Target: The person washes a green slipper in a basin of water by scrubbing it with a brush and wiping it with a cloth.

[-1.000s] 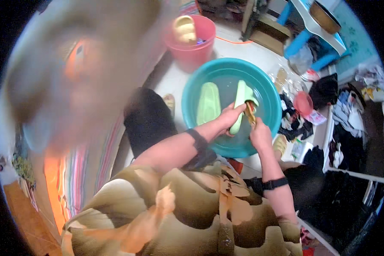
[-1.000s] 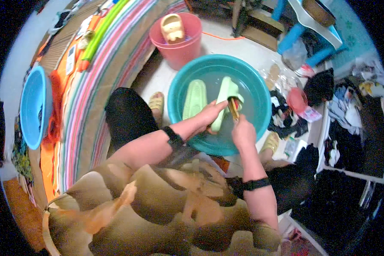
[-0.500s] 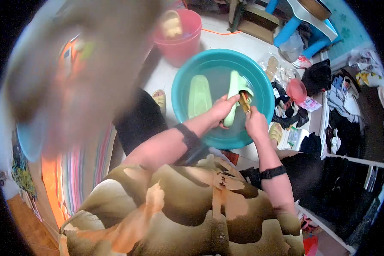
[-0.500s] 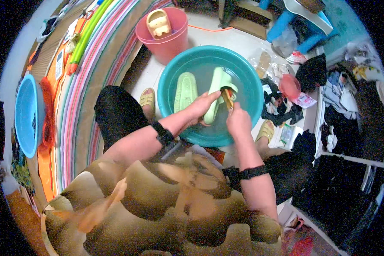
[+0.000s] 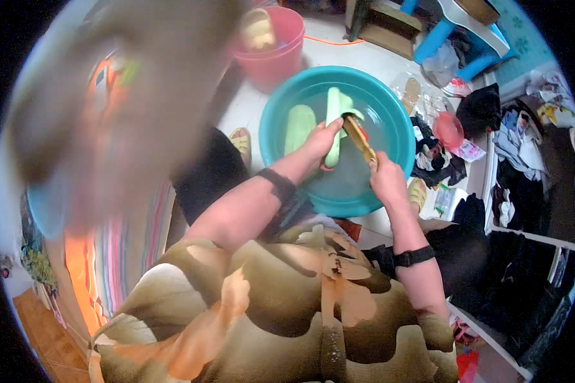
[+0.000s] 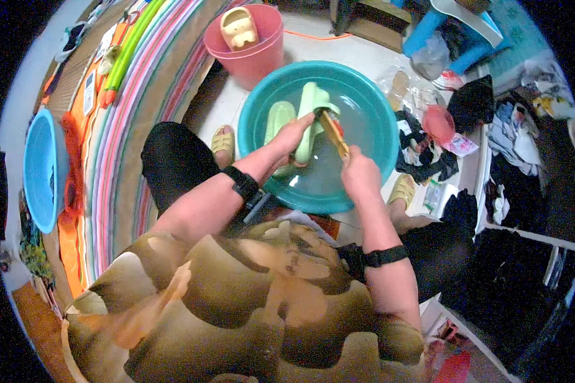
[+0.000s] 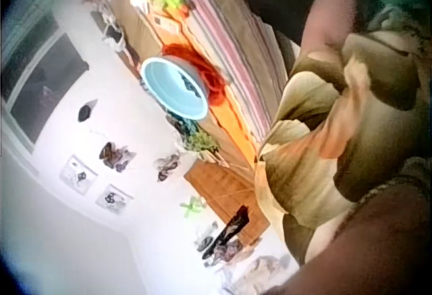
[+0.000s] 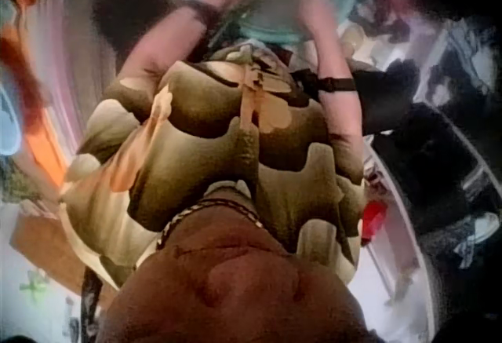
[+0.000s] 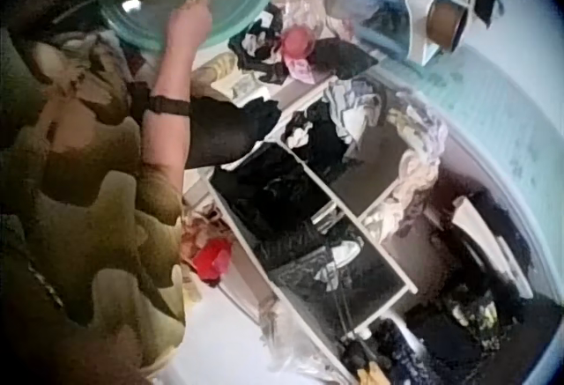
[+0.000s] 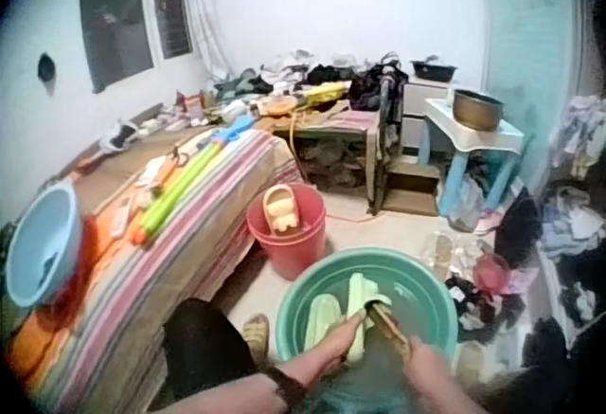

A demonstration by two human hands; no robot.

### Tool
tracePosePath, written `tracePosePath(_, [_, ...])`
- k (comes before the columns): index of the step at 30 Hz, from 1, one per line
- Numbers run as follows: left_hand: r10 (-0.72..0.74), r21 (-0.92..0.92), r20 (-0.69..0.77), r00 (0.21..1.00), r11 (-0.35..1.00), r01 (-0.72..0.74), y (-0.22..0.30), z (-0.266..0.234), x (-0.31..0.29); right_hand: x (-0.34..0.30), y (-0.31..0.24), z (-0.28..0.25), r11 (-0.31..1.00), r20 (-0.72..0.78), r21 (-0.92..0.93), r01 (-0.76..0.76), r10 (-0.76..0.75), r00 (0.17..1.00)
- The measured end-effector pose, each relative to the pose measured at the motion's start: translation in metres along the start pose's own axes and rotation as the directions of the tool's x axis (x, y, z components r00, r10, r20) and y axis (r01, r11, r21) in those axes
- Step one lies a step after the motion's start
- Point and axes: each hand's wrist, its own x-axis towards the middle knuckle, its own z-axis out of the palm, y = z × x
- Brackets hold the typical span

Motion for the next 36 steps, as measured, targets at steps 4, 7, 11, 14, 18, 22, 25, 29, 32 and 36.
tracePosePath(4, [-0.124,0.115,0.057,0.991,0.986,0.117,0.001,0.026,-0.018,0.017,0.002,0.003,0.994,-0.100,-0.080,0.073,-0.081,0.992])
tracePosePath(7, [-0.101,0.008,0.037,0.994,0.995,0.101,0.009,0.021,-0.017,0.020,-0.004,0.004,0.999,-0.078,-0.041,-0.023,0.020,0.997])
tracePosePath(11, [0.187,-0.210,0.108,0.976,0.964,-0.162,0.014,0.004,-0.014,0.002,-0.011,-0.006,1.000,-0.029,-0.011,0.022,-0.022,0.999])
tracePosePath(14, [0.089,-0.122,0.163,0.983,0.990,-0.070,-0.011,-0.009,-0.008,-0.006,-0.012,-0.003,1.000,0.055,-0.017,0.003,-0.002,0.998])
tracePosePath(18, [-0.043,0.146,0.147,0.988,0.989,0.021,-0.018,0.022,-0.025,-0.002,0.007,0.014,0.994,-0.042,0.113,0.001,0.003,0.999])
tracePosePath(22, [-0.059,0.130,0.087,0.994,0.990,0.048,0.006,0.009,-0.014,0.012,0.015,0.038,0.996,-0.073,0.023,0.081,-0.079,0.994])
tracePosePath(25, [-0.058,0.104,0.056,0.997,0.993,0.052,0.014,-0.004,-0.009,0.014,0.021,0.039,0.976,-0.089,-0.041,0.214,-0.217,0.972])
tracePosePath(29, [-0.068,0.114,0.072,0.995,0.992,0.060,0.015,-0.001,-0.009,0.011,0.019,0.032,0.981,-0.106,0.042,0.190,-0.185,0.977])
tracePosePath(32, [-0.070,0.132,0.100,0.993,0.990,0.057,0.005,0.010,-0.012,0.030,0.036,0.052,0.967,-0.170,0.116,0.227,-0.206,0.964])
tracePosePath(36, [-0.081,0.122,0.080,0.993,0.990,0.071,0.003,0.008,-0.013,0.016,0.011,0.032,0.987,-0.103,0.100,0.125,-0.115,0.988])
